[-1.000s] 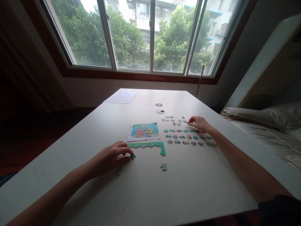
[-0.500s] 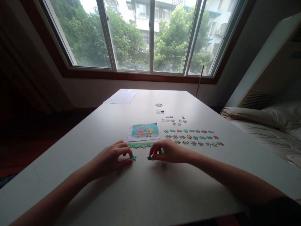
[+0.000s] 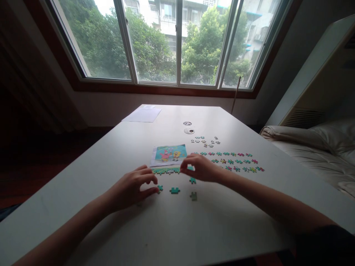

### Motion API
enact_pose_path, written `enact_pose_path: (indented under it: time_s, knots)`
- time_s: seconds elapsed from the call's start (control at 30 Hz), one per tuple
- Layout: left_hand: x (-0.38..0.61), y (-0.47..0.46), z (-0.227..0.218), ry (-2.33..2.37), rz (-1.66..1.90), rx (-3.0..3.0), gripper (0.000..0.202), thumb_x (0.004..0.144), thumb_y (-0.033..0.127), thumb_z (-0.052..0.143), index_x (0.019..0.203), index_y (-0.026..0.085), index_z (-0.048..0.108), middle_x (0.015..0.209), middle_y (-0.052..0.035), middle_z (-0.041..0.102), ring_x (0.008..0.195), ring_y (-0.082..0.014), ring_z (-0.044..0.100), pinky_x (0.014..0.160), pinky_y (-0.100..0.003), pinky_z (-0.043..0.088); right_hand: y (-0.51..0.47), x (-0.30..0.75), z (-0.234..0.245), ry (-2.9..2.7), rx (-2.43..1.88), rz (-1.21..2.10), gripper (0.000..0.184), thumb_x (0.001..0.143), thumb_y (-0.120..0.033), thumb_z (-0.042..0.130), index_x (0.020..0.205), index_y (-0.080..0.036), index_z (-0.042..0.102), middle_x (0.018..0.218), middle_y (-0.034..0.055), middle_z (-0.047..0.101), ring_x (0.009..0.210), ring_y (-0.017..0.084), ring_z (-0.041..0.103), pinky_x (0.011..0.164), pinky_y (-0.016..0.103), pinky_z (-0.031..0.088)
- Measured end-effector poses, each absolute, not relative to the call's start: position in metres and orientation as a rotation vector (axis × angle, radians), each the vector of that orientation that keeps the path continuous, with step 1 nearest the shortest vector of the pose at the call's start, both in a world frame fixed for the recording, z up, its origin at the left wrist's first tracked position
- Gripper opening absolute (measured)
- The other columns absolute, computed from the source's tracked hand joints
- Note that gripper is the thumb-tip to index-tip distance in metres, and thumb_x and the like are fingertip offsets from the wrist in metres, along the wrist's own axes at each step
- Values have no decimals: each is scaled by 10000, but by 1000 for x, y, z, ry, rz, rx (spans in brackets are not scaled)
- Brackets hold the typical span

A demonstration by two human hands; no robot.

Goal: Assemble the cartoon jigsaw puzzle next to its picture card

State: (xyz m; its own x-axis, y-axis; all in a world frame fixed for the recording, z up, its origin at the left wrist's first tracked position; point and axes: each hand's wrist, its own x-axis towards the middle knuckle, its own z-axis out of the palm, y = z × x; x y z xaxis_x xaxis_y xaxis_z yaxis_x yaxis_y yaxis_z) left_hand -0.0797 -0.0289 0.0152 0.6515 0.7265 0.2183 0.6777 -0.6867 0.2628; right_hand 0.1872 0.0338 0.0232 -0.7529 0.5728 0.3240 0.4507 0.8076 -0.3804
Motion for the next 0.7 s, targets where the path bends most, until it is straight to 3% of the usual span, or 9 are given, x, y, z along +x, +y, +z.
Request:
enact_pose_path:
  time_s: [0.1, 0.27, 0.5, 0.7]
  knots:
    - [-83, -26, 14, 1196, 529, 2724, 189, 908, 302, 495, 840, 183, 625, 762, -43, 588, 747, -169, 518, 643, -263, 431, 83, 210, 33, -2516, -1125, 270, 124, 833, -208, 588, 878, -187, 701, 859, 18, 703, 773, 113, 616, 747, 227, 457]
    - [-92, -22, 8, 1247, 587, 2756, 222, 919, 274, 466, 805, 168, 624, 734, -48, 584, 723, -166, 517, 626, -259, 430, 156, 248, 34, -2376, -1478, 154, 196, 851, -149, 529, 941, -137, 703, 944, 83, 703, 858, 178, 640, 796, 286, 464]
    - [-93, -20, 6, 1260, 588, 2763, 227, 916, 259, 457, 803, 171, 634, 732, -50, 592, 720, -167, 526, 625, -259, 439, 193, 260, 18, -2408, -1773, 246, 278, 907, -316, 523, 1139, -166, 554, 1152, 79, 570, 970, 191, 583, 827, 389, 502]
    - [-91, -22, 9, 1245, 597, 2765, 227, 917, 256, 460, 795, 169, 630, 717, -44, 590, 714, -167, 518, 618, -259, 431, 198, 260, 16, -2427, -1860, 330, 284, 910, -322, 516, 1149, -171, 548, 1171, 78, 557, 980, 196, 578, 828, 391, 502]
